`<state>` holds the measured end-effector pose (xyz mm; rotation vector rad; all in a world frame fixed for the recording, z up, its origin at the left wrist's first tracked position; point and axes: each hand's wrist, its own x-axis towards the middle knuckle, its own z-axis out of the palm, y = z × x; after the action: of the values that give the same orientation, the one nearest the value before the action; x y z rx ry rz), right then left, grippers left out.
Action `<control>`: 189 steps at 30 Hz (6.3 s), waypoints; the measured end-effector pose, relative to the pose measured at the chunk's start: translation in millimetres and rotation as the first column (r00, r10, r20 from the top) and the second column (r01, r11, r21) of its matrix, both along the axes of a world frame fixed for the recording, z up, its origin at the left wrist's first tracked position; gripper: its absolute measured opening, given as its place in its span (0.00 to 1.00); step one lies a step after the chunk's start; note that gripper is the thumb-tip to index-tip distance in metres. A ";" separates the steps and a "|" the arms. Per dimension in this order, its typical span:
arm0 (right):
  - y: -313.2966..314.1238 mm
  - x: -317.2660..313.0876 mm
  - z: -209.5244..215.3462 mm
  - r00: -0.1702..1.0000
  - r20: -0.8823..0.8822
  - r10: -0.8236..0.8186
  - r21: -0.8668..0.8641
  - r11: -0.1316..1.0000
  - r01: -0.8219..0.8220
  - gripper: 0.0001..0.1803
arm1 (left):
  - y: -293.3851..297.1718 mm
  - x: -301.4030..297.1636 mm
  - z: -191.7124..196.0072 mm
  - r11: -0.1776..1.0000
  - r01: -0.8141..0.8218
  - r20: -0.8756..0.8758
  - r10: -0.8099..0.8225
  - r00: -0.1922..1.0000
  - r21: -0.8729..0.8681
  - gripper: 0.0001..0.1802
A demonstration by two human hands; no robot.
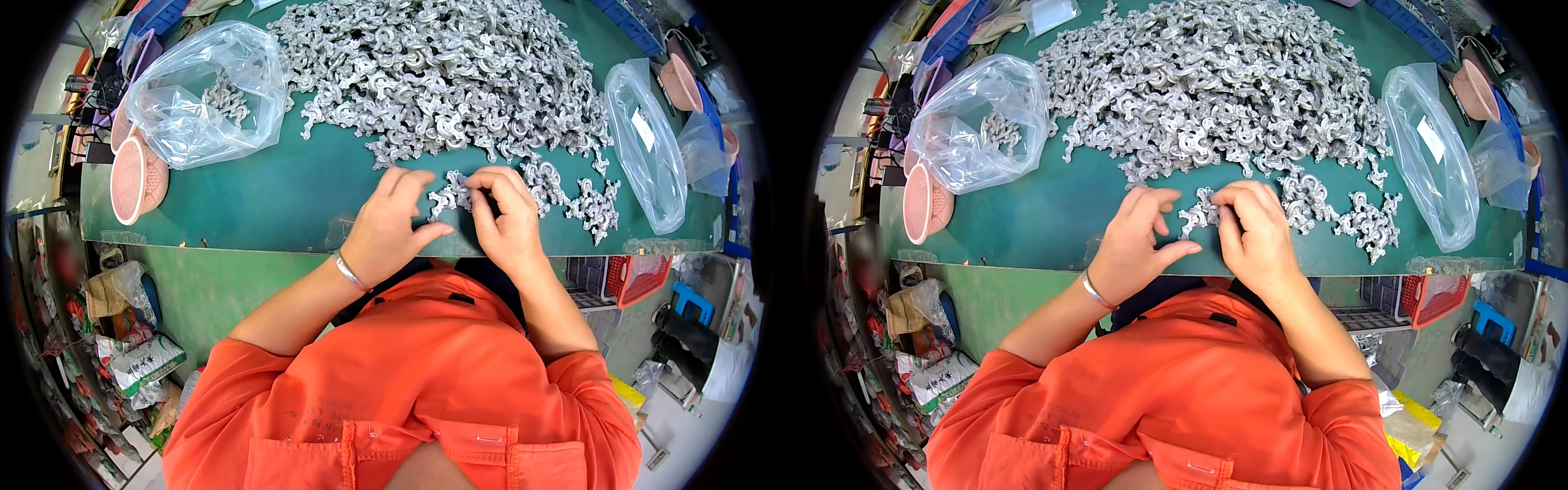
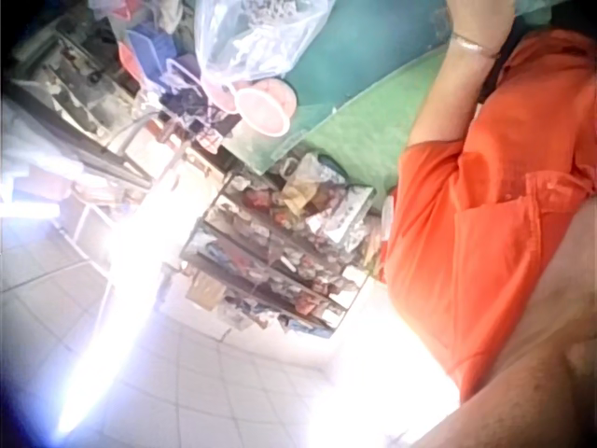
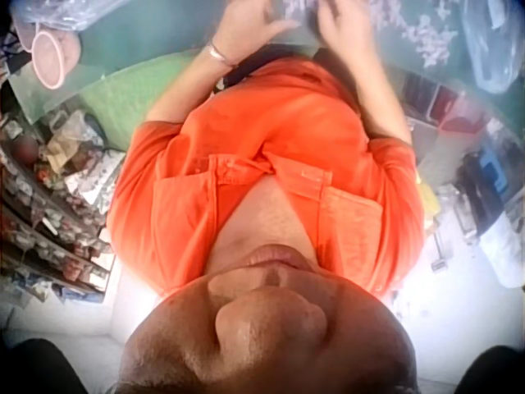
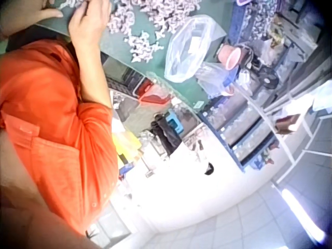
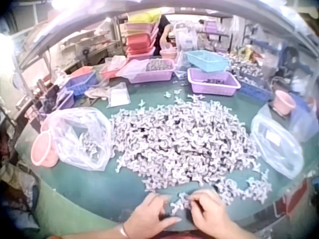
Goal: The person sorts small, grey, cross-shaped plastic parts on a green table. They pick up handfuls of parts, separate them, and place them into a clear plastic bag. The person also handles a pink plastic basket and a clear plastic bag during the process.
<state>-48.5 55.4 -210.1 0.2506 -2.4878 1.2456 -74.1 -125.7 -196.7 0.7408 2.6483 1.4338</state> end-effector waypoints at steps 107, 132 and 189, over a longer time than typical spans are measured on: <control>18.9 14.6 14.8 0.998 0.065 -0.015 -0.038 0.999 0.017 0.07 | -36.2 -40.2 1.3 0.986 0.097 -0.540 -0.154 0.828 -0.132 0.07; 17.0 35.1 -1.9 0.994 0.100 -0.045 -0.025 0.999 0.048 0.08 | -6.7 -0.4 -12.8 0.999 -0.033 0.087 0.029 0.996 0.040 0.14; 8.6 30.6 -3.4 0.975 0.203 -0.090 -0.117 0.986 0.115 0.06 | -33.4 -21.3 10.6 0.825 -0.328 0.657 -0.069 0.751 0.461 0.12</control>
<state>-17.9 64.0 -213.5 -0.0363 -2.5324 1.4418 -95.5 -159.1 -186.1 -0.0090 1.7734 2.0582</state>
